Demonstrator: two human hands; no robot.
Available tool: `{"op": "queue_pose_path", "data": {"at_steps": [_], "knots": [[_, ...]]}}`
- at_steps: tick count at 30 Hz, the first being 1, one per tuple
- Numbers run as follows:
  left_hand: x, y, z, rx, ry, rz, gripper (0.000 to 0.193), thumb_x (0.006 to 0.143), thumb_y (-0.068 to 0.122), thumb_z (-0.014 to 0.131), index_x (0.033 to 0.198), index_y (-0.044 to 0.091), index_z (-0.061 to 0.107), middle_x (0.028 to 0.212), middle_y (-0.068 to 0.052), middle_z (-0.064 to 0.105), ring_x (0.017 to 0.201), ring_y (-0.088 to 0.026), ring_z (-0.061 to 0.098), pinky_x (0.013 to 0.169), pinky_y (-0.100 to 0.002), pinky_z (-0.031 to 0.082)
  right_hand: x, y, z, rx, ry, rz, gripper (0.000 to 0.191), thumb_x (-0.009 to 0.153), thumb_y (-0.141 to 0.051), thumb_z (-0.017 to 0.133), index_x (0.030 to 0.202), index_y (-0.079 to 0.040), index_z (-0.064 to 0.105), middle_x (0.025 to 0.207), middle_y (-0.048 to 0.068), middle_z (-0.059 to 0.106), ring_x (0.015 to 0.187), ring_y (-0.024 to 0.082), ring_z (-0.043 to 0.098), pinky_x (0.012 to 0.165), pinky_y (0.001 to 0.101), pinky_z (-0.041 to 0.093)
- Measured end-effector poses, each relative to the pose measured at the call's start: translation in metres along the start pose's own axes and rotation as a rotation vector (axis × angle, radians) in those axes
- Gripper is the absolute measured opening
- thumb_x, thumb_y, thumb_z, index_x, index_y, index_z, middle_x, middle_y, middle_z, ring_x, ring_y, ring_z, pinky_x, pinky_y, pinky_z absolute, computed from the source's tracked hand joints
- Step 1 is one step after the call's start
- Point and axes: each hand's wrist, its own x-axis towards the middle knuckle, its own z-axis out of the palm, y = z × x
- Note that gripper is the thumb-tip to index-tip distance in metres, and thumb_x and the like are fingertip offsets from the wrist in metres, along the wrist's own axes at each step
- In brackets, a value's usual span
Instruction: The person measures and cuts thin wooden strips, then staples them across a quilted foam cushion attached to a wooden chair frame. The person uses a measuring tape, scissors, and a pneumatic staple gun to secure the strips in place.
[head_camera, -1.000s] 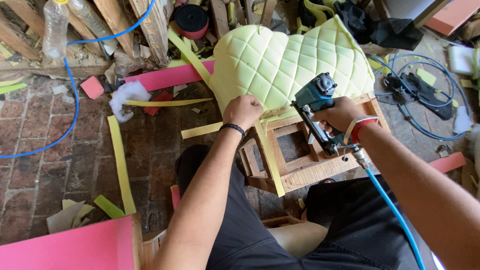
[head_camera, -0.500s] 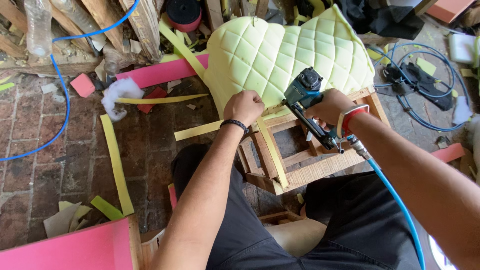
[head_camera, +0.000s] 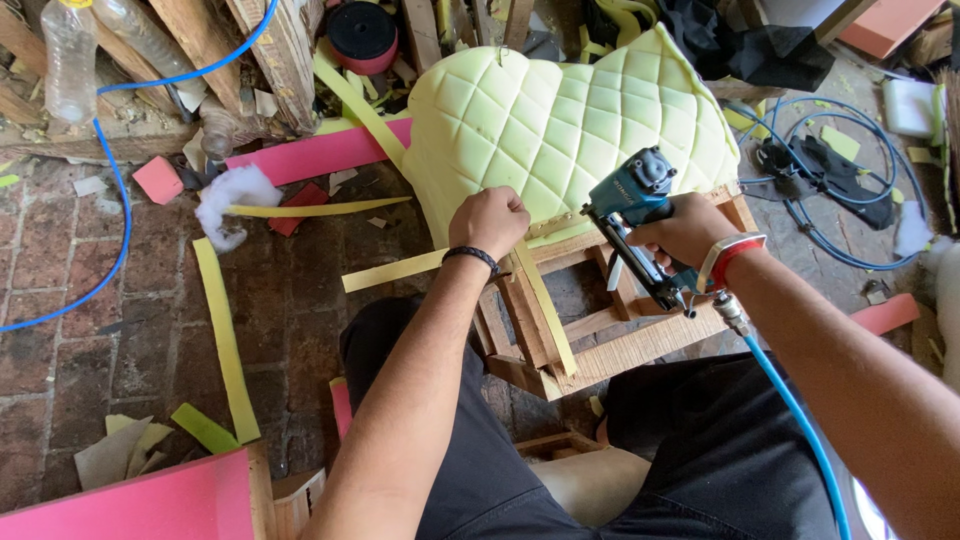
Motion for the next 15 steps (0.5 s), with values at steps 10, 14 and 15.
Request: {"op": "queue_pose_path", "data": {"at_steps": [10, 14, 15], "knots": [[-0.002, 0.001, -0.003, 0.020, -0.029, -0.018, 0.010, 0.087, 0.021, 0.067, 0.090, 0.016, 0.075, 0.089, -0.005, 0.077, 0.082, -0.022, 0.073, 0.074, -0.036, 0.058, 0.006, -0.006, 0.012, -0.247, 0.063, 0.048, 0.028, 0.087, -0.026, 0.081, 0.086, 0.000, 0.074, 0.071, 0.010, 0.072, 0.061, 0.018, 0.068, 0.061, 0.0330, 0.058], [-0.004, 0.001, -0.005, -0.027, -0.069, -0.060, 0.011, 0.089, 0.021, 0.063, 0.091, 0.016, 0.073, 0.087, -0.005, 0.078, 0.077, -0.022, 0.076, 0.074, -0.036, 0.059, -0.003, 0.006, 0.002, -0.076, 0.079, 0.027, 0.025, 0.084, -0.028, 0.081, 0.088, -0.005, 0.073, 0.070, 0.008, 0.070, 0.058, 0.018, 0.064, 0.058, 0.0342, 0.055], [-0.004, 0.000, -0.005, -0.023, -0.044, -0.038, 0.011, 0.088, 0.020, 0.064, 0.090, 0.015, 0.074, 0.087, -0.005, 0.078, 0.077, -0.022, 0.074, 0.074, -0.036, 0.059, -0.006, 0.011, -0.002, -0.019, 0.090, 0.018, 0.023, 0.083, -0.027, 0.081, 0.088, -0.006, 0.073, 0.069, 0.007, 0.070, 0.058, 0.018, 0.062, 0.057, 0.0348, 0.055]]}}
